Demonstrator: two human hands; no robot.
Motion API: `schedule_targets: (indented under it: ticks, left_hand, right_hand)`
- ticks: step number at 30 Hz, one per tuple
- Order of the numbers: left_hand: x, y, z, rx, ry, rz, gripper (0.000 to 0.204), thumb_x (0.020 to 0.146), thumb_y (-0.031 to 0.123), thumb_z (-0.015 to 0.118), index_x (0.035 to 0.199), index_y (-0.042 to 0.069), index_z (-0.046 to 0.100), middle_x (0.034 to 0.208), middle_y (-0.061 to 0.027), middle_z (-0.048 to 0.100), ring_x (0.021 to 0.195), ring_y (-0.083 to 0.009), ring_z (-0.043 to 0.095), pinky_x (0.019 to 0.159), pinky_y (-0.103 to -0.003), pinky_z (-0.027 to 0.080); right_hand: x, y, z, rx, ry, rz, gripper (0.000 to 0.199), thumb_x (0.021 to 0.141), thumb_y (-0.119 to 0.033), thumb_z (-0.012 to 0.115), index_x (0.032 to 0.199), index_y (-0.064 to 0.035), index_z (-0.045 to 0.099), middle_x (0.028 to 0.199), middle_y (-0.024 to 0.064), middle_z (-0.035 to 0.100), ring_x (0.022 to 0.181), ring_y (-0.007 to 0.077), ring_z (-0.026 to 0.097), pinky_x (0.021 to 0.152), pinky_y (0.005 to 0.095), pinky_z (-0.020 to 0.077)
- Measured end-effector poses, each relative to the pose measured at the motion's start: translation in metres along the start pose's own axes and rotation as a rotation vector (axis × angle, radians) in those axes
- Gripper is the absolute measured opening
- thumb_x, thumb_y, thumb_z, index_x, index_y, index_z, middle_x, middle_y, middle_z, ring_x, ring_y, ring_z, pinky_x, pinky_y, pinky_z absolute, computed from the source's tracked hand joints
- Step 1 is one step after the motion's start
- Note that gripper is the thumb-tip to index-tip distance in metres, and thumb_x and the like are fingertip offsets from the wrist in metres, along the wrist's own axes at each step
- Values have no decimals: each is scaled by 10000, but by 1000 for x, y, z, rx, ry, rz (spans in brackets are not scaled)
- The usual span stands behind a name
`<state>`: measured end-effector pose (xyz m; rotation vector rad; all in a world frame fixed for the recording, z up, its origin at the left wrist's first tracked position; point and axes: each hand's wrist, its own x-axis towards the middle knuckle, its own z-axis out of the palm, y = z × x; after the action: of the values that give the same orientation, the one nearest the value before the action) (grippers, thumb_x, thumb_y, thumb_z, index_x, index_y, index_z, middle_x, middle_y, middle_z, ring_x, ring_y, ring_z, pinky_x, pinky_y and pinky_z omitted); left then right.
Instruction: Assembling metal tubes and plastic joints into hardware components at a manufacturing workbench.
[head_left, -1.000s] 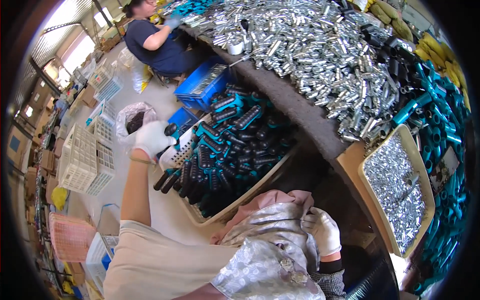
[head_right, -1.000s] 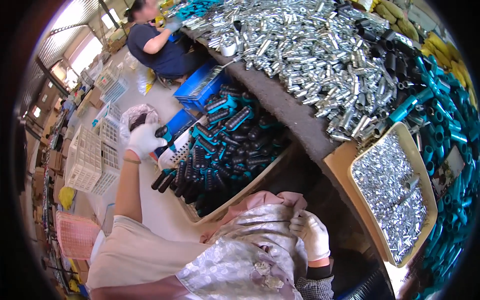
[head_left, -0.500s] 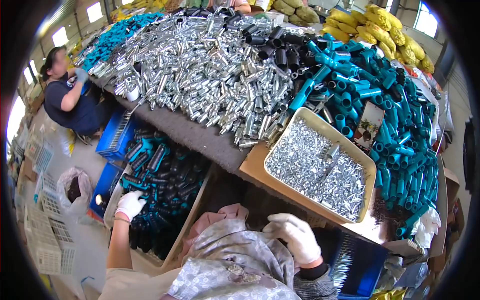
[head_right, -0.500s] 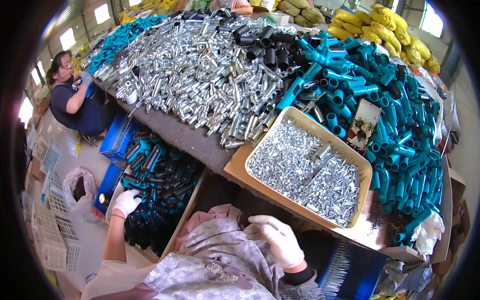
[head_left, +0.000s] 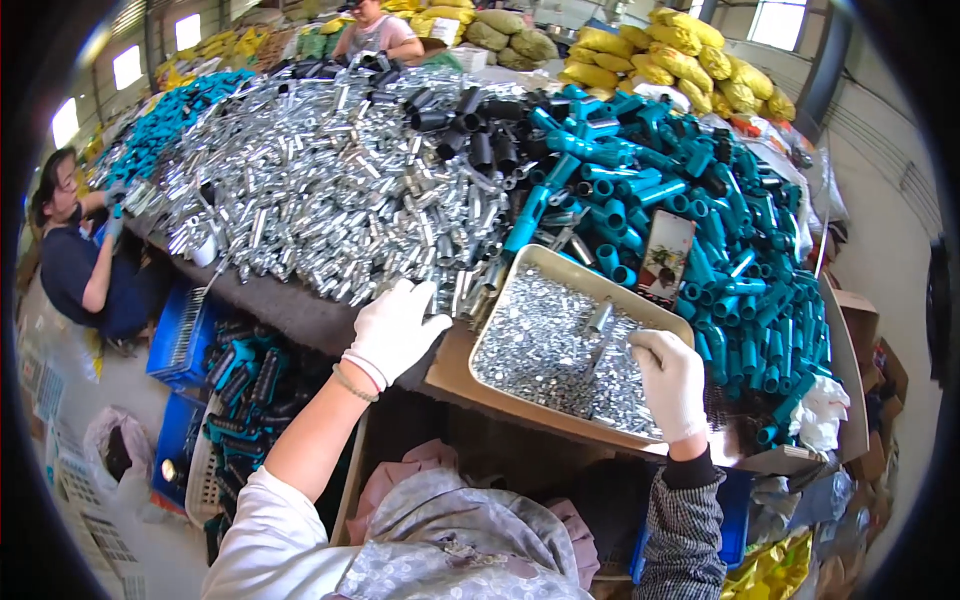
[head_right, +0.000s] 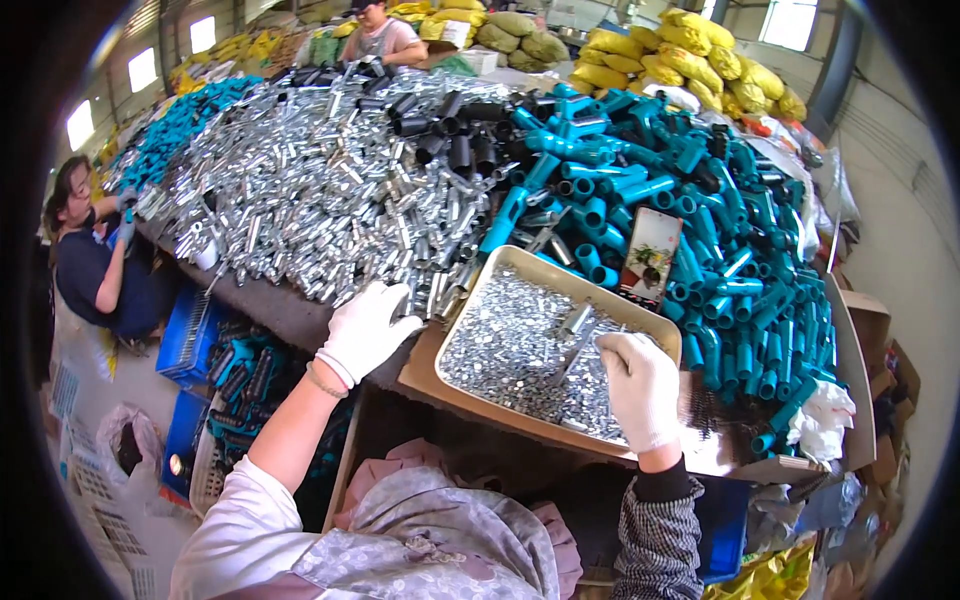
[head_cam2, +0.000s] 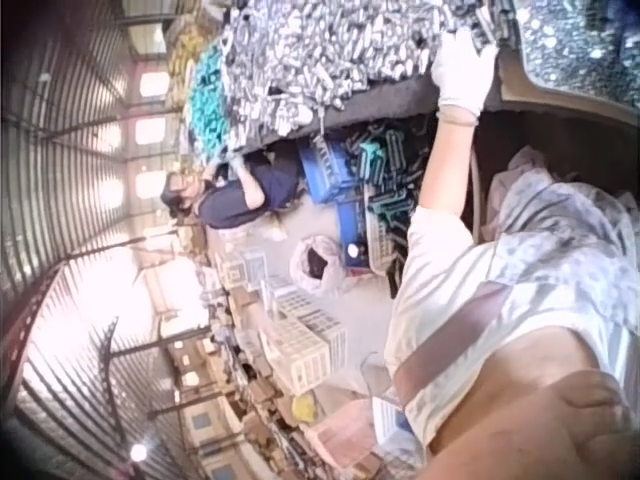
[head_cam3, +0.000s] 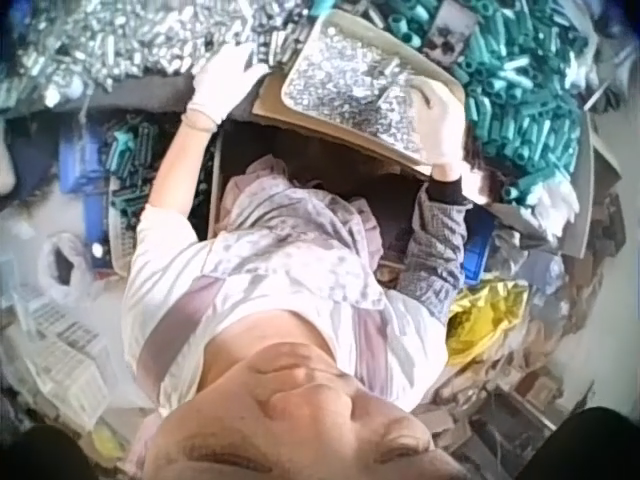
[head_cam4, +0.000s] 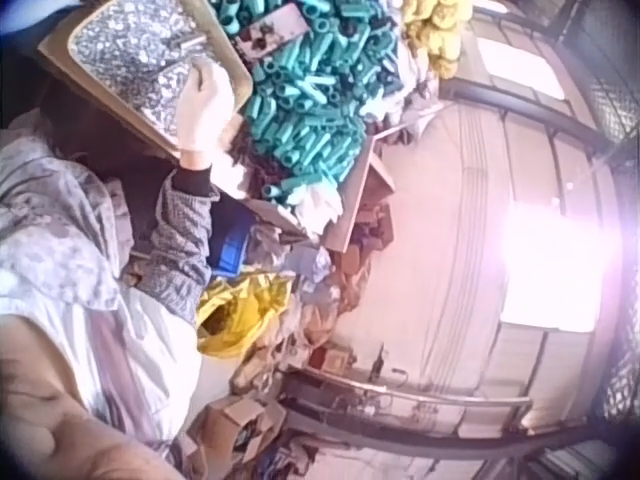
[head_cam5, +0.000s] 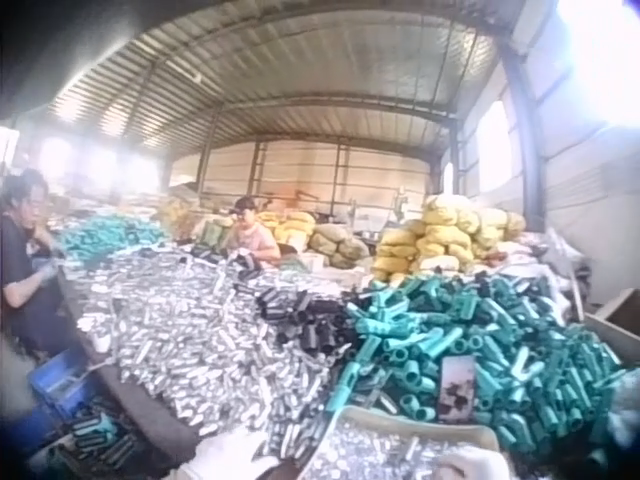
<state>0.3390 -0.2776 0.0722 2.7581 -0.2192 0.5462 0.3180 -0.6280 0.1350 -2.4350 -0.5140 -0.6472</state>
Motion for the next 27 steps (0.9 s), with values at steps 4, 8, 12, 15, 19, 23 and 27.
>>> schedule_targets:
  ticks: [4,8,12,15,19,23,27]
  left_hand:
    - [19,10,21,88,-31,-103,464,842,386,732,1185,113,581,1000,-159,618,913,-325,676,735,-424,578]
    - [23,3,21,-11,-63,-142,417,842,311,690,1195,120,576,1004,-193,626,913,-376,667,751,-483,562]
    - [18,1,26,-91,13,-206,452,847,280,683,1254,120,570,989,-225,625,905,-406,662,778,-500,551]
    - [16,9,25,-122,25,-256,435,864,249,647,1257,92,546,979,-250,621,857,-423,674,748,-510,556]
    - [6,9,24,-198,62,-256,356,886,233,612,1207,90,558,898,-232,639,825,-430,669,743,-511,550]
    - [-13,-14,45,-543,306,-133,413,894,205,636,1271,41,594,925,-253,669,825,-450,647,737,-513,529]
    - [-23,-12,26,-1037,8,-441,425,932,169,633,1324,14,575,837,-101,653,677,-159,627,571,-326,516]
  right_hand:
    - [15,27,-6,-121,-23,-32,117,865,-78,625,915,-40,724,907,148,701,873,336,678,794,378,534]
    - [58,25,7,-96,-60,-98,131,863,-105,625,919,-41,725,885,161,688,850,354,668,768,421,527]
    - [124,18,43,-128,-51,-247,169,888,-187,590,913,-88,724,882,140,684,865,350,662,771,443,526]
    - [170,21,81,-334,-19,-305,117,870,-182,620,872,-107,710,877,123,678,858,322,673,748,437,538]
    - [205,18,119,-636,-58,-240,120,842,-203,671,913,-107,685,912,111,684,881,298,690,743,437,560]
    - [215,20,143,-778,-92,-242,101,850,-196,660,891,-107,685,848,102,706,809,287,719,661,408,574]
    - [217,27,143,-770,-25,-312,88,874,-164,606,866,-112,676,819,100,700,780,287,716,641,407,570]
